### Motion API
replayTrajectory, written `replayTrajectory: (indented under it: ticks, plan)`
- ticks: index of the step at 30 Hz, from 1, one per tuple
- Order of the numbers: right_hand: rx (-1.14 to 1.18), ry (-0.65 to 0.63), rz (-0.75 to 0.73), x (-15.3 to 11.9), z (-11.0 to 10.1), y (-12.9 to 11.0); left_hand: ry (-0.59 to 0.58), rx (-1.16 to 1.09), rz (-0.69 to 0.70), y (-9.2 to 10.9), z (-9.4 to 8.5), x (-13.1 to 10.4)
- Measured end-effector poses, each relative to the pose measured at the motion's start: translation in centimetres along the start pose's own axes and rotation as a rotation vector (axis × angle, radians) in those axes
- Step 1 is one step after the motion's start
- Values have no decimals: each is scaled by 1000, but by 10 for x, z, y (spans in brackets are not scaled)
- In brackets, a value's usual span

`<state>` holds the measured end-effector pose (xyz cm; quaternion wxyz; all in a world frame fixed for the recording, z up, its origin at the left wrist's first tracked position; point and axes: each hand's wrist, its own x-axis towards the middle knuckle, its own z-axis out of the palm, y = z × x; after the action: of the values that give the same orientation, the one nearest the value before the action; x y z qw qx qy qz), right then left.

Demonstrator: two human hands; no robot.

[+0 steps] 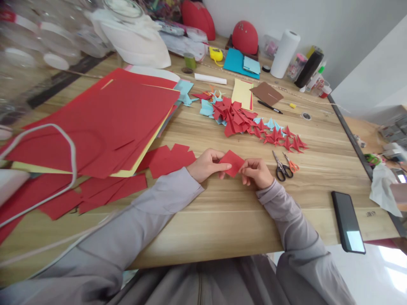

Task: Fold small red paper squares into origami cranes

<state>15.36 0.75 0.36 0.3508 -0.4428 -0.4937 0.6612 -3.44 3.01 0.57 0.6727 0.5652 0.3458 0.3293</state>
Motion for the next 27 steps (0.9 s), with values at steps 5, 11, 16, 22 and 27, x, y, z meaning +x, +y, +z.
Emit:
replayTrajectory:
  ticks: [5, 11, 16, 22, 27]
  plan:
    - [42, 4, -38, 0, 2, 0, 7, -4, -6, -1, 0, 1]
    - [-29, 82, -84, 1, 7, 1, -15, -20, 18, -5, 0, 2]
    - [-30, 35, -44, 2, 10, 1, -83, 5, 39, -9, -1, 3]
    - [47, 30, -33, 3, 7, 6, -14, -29, 30, -7, 2, 3]
    - [119, 100, -41, 3, 8, 4, 162, -123, 26, -6, 7, 4]
